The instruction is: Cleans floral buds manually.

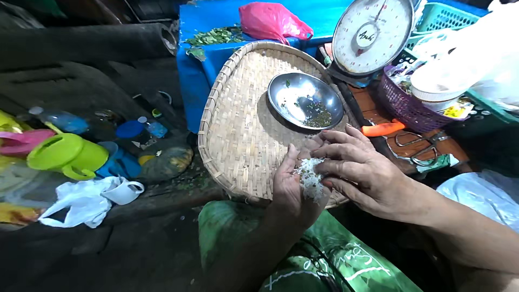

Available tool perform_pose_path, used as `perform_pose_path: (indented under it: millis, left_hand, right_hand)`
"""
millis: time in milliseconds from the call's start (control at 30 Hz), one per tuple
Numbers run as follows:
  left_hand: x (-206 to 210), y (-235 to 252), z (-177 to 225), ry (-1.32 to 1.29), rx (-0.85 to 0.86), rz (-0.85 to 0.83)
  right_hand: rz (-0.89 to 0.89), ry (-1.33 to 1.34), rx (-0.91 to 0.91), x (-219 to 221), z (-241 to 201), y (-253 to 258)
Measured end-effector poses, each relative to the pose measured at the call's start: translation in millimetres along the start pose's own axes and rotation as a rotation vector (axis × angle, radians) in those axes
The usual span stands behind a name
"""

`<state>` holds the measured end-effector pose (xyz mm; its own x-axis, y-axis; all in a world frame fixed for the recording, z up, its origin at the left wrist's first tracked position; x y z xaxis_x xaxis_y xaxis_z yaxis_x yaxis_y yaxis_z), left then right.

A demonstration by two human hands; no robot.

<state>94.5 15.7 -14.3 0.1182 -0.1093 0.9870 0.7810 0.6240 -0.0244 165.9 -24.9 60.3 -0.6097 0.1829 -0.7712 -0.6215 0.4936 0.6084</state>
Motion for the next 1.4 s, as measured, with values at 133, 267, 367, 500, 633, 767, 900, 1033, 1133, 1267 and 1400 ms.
perform_pose_path:
  millis: [133,267,367,500,633,767,900,1033,1133,1267,1400]
  left_hand:
    - [-1,0,-1,0.020,0.015,0.025]
    - [-2,0,-1,0.035,0.018,0.030]
    - [0,0,-1,0.034,0.013,0.019]
    - [-1,0,-2,0.018,0.007,0.019]
    - [3,1,-3,-0.014,-0.023,-0.041]
    - [5,1,-2,0.077,-0.019,-0.045]
    - [8,2,-3,0.103,-0.022,-0.048]
    - [9,1,-4,0.091,-0.037,-0.070]
    - [6,2,-5,0.045,-0.048,-0.064]
    - [1,1,-4,0.000,-0.031,-0.023]
    - [1,0,-5,0.003,-0.021,0.004]
  right_hand:
    - [-0.027,0.002,0.020,7,2,-1]
    - [-0.011,0.016,0.014,8,2,0]
    - [0.009,0.030,0.014,9,3,0]
    - [0.051,0.033,0.008,6,4,1]
    - [0.084,0.026,0.012,-9,5,2]
    - [-0.051,-0.032,0.047,-24,7,-1]
    - [-0.068,-0.088,0.046,-37,3,-3]
    - [0.021,-0.083,-0.007,-24,-5,1]
    - [0.020,-0.069,-0.022,-7,-5,3]
    - [-0.007,-0.077,0.002,6,-3,4]
    - [0.012,-0.045,-0.005,11,-1,4]
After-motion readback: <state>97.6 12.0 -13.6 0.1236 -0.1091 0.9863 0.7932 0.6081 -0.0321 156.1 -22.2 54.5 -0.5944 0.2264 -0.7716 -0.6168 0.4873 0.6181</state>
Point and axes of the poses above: each hand's wrist, its own y-axis towards the middle knuckle, its own x-axis out of the palm, z = x × y, the point moved 9 cm from there along y, towards the middle knuckle, and after that the axes turned 12 degrees about -x, right-handed, at the moved point
